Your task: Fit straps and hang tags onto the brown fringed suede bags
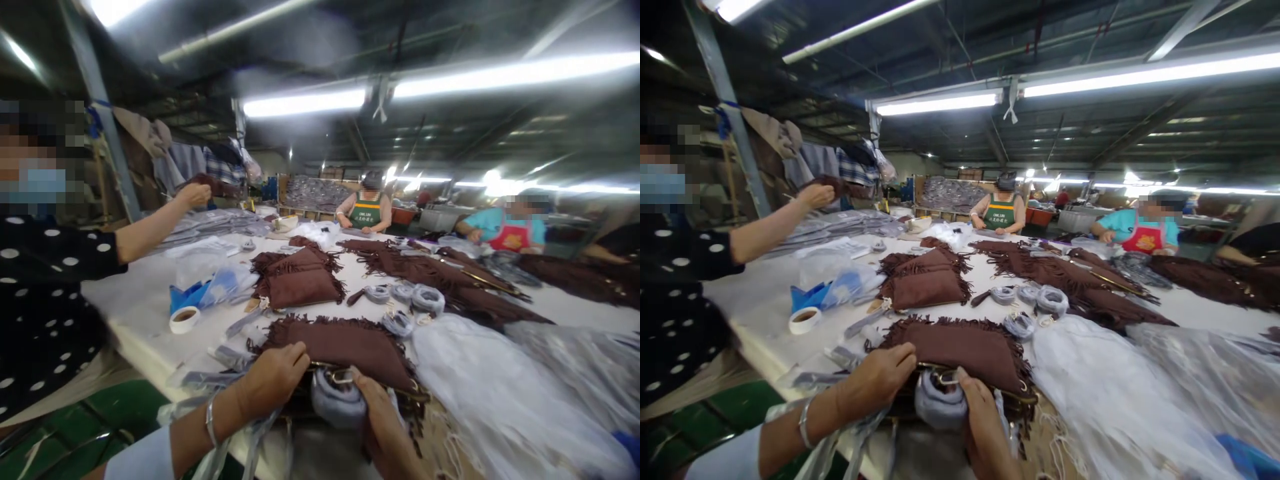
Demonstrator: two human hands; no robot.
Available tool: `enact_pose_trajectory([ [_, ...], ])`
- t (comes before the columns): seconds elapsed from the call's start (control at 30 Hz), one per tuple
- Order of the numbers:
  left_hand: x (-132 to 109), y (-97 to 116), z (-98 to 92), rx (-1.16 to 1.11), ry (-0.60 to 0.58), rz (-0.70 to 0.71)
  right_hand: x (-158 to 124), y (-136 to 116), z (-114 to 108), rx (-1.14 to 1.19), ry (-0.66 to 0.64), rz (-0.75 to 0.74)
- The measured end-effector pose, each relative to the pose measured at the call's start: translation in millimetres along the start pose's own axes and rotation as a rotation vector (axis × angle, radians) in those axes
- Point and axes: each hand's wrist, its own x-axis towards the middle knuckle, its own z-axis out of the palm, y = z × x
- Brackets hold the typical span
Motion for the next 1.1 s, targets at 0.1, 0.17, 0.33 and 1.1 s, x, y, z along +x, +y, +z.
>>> enact_pose_trajectory([
  [0.1,-3,0,2.7,-0.038,0.051,0.042,3,10,10,-0.010,0.230,0.006],
  [0.17,-3,0,1.9,-0.079,0.083,0.057,2,13,19,-0.039,0.312,-0.061],
  [0.33,-1,3,-12.2,-0.209,0.113,0.092,-4,7,22,-0.393,0.137,-0.288],
  [1.1,159,47,28.2,-0.344,-0.238,0.565,-32,6,-4,-1.430,0.184,-0.034],
])
